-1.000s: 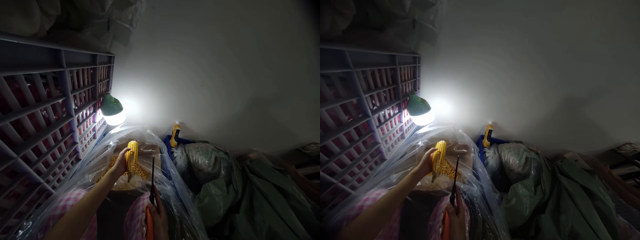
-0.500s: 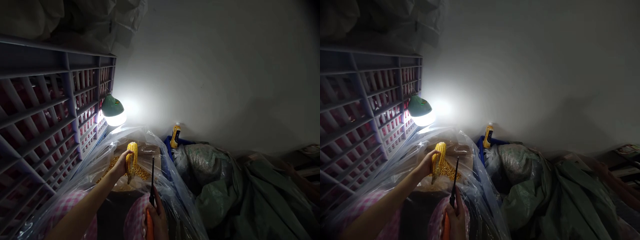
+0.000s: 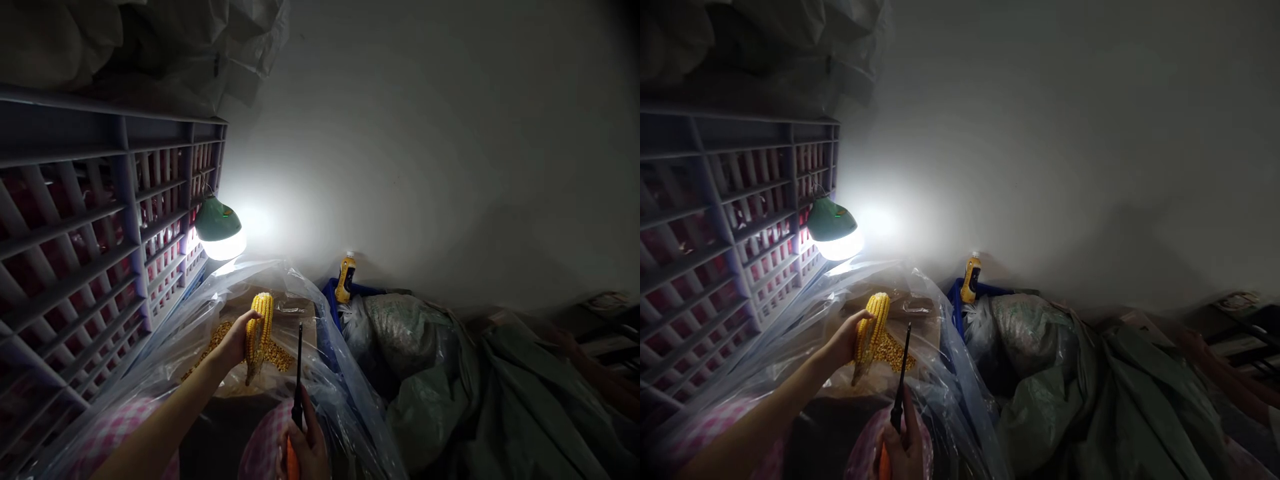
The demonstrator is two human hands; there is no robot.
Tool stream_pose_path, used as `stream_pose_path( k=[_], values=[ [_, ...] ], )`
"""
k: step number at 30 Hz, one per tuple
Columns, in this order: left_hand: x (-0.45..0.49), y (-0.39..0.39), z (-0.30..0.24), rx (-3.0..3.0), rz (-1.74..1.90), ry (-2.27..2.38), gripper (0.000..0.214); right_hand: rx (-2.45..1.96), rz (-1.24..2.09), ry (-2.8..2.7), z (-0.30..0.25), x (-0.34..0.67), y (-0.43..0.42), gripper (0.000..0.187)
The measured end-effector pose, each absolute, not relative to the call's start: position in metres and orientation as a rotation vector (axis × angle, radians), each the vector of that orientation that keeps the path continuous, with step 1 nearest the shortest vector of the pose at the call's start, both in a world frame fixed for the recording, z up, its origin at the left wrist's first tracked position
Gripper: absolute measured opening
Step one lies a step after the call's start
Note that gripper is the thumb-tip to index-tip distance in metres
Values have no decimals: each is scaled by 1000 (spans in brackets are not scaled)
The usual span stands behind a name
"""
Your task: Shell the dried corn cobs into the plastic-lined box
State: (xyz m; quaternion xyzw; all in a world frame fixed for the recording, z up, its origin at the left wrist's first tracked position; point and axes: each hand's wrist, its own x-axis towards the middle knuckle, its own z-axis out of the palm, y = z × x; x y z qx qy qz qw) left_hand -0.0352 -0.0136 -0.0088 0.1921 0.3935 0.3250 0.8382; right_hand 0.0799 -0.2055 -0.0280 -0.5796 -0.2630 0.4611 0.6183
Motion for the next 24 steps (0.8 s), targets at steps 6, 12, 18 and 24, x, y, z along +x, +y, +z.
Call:
stream_pose_path(
  k=[6,12,18,24],
  values=[
    [-34,-13,-6,393,676,878,27,-1331,1043,-567,-15,78,-207,69],
    [-33,-14,-3,415,656,871,27,-1289,1094,-577,-12,77,-207,66],
    [-34,-15,-4,445,642,829,30,-1327,1163,-531,-14,79,-209,71],
    [-34,-15,-4,473,627,794,33,-1288,1281,-467,-13,76,-210,81]
  ],
)
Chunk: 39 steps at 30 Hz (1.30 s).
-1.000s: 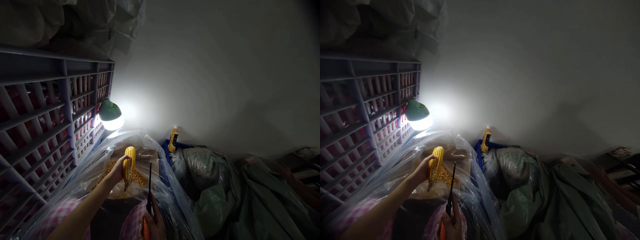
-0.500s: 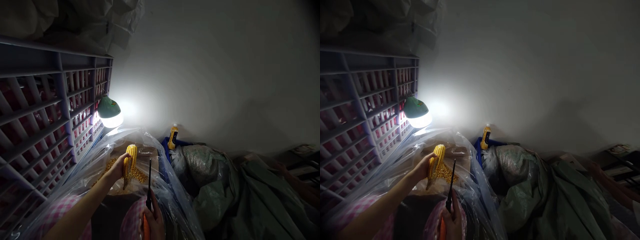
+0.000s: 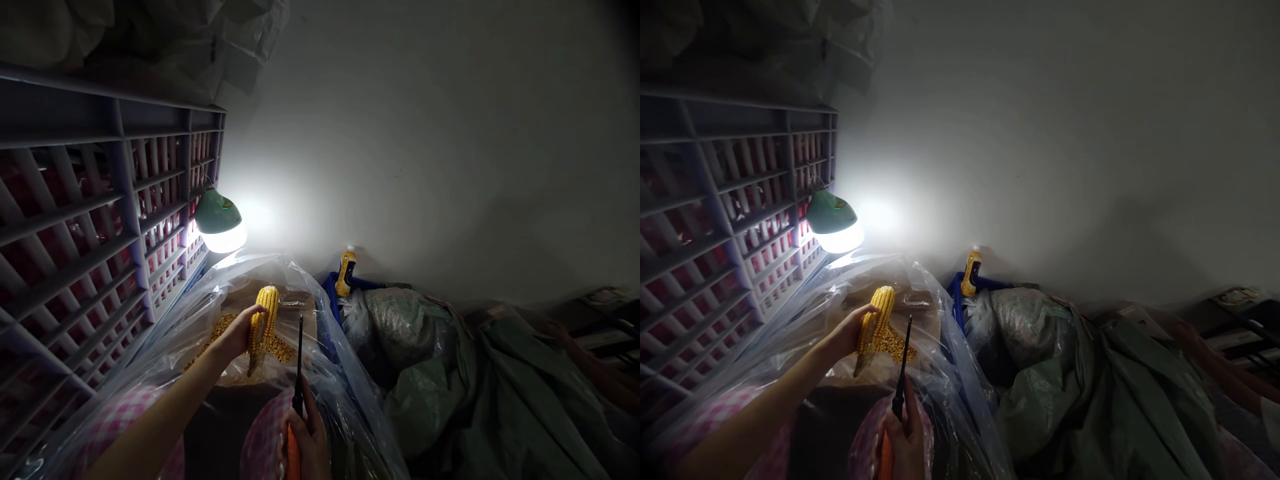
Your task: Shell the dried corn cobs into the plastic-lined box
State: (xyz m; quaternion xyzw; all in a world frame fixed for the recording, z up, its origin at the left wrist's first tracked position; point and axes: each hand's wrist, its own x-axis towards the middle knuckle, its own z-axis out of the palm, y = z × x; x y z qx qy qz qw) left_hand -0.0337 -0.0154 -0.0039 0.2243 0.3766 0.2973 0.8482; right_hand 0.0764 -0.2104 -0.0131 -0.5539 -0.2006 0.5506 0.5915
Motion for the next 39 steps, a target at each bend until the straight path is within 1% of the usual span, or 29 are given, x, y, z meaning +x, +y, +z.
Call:
stream_pose_path(
  k=[11,13,16,18,22,27,34,37,39],
  values=[
    [-34,-13,-7,421,597,824,31,-1262,1305,-407,-22,77,-211,92],
    [-35,-13,-7,427,601,812,31,-1246,1309,-413,-25,78,-210,89],
    [-35,-15,-6,434,630,778,34,-1249,1207,-433,-24,79,-210,75],
    [-34,-16,-6,437,653,762,35,-1278,1161,-447,-21,78,-211,70],
    [-32,-18,-8,451,708,785,31,-1310,1226,-451,-16,77,-212,78],
    [-32,-17,-7,421,730,814,34,-1300,1218,-451,-14,76,-211,82],
    [-33,-18,-5,427,699,794,31,-1263,1283,-390,-16,73,-211,97],
    [-33,-18,-6,443,688,789,30,-1275,1286,-408,-16,74,-211,95],
    [-34,-18,-8,445,692,786,30,-1296,1277,-411,-15,74,-211,89]
  ],
)
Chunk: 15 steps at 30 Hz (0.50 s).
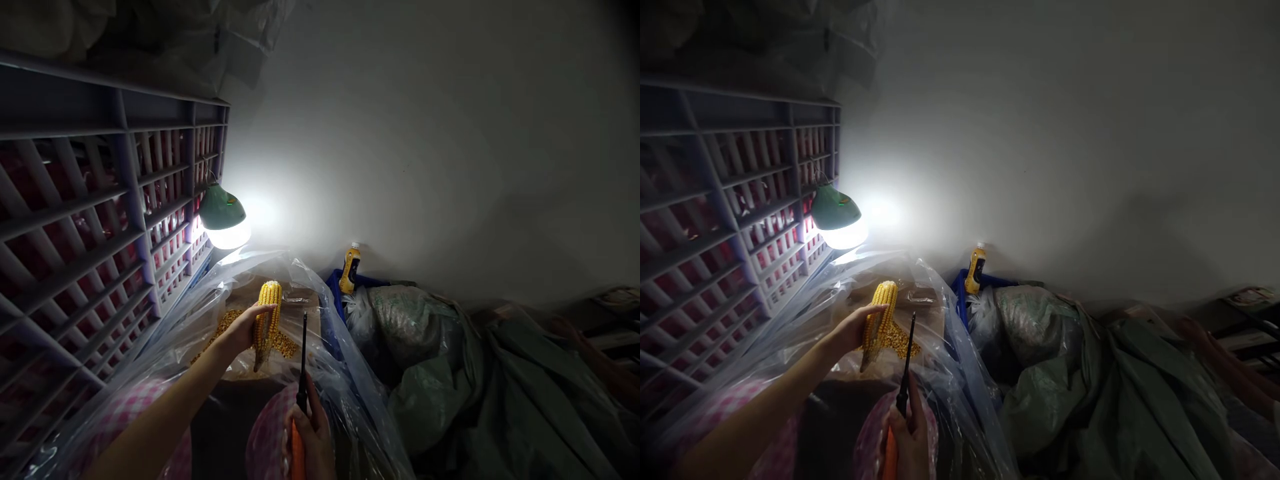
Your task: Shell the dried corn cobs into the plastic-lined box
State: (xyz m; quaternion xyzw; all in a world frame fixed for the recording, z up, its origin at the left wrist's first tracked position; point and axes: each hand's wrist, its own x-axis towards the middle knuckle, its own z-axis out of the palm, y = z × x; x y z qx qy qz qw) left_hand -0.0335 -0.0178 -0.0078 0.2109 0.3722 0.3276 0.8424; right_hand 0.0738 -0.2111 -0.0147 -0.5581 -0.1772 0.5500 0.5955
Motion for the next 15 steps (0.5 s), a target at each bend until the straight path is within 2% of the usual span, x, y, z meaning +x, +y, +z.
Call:
stream_pose_path(
  k=[5,9,15],
  values=[
    [-34,-16,-11,466,707,790,33,-1286,1147,-434,-10,73,-210,68],
    [-34,-16,-4,465,683,810,30,-1308,1258,-499,-7,74,-211,74],
    [-32,-19,5,425,718,715,43,-1392,1213,-518,-12,76,-211,80]
  ],
)
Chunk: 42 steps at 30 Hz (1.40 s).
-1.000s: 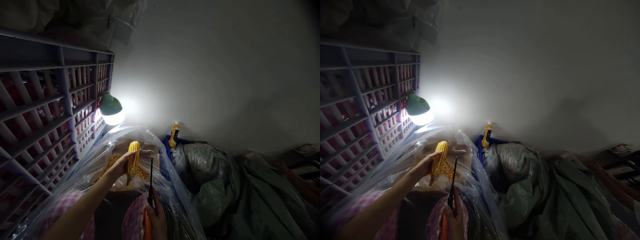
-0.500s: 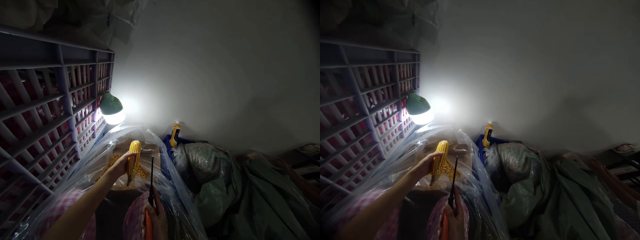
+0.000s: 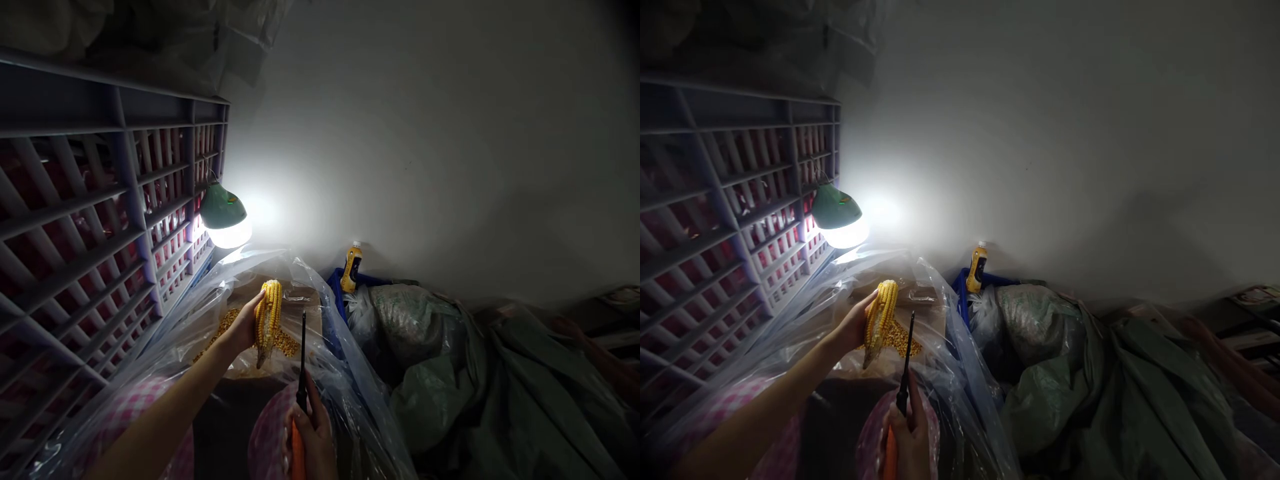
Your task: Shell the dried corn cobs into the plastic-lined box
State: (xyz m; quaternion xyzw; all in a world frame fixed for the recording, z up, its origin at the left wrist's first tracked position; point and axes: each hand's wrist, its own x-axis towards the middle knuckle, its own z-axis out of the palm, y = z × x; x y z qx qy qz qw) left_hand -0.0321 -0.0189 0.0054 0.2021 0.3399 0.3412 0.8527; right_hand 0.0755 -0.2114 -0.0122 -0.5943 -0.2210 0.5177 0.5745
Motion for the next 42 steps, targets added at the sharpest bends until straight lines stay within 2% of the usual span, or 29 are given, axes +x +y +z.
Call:
stream_pose_path(
  k=[9,15,20,22,24,28,31,33,35,39,42],
  values=[
    [-27,-15,-5,443,782,782,29,-1738,876,-1003,-12,53,-208,56],
    [-23,-12,-17,444,826,838,40,-1782,783,-1119,6,54,-207,43],
    [-20,-16,-17,545,872,880,54,-1824,804,-1103,14,50,-196,42],
    [-18,-18,-19,582,905,908,56,-1723,874,-985,12,46,-190,45],
    [-17,-19,-20,588,934,937,55,-1532,1108,-780,9,44,-185,48],
    [-16,-21,-19,525,937,942,52,-985,1684,-238,3,50,-188,34],
    [-16,-21,-16,491,946,957,49,-664,1687,-29,2,54,-195,30],
    [-17,-21,-14,483,943,956,49,-686,1679,-23,2,53,-195,30],
    [-19,-19,-14,463,931,955,48,-899,1691,-115,3,50,-192,36],
    [-21,-17,-13,426,933,987,46,-1414,1443,-463,7,48,-184,71],
    [-22,-17,-12,434,905,987,45,-1594,1194,-743,13,51,-185,64]
  ],
)
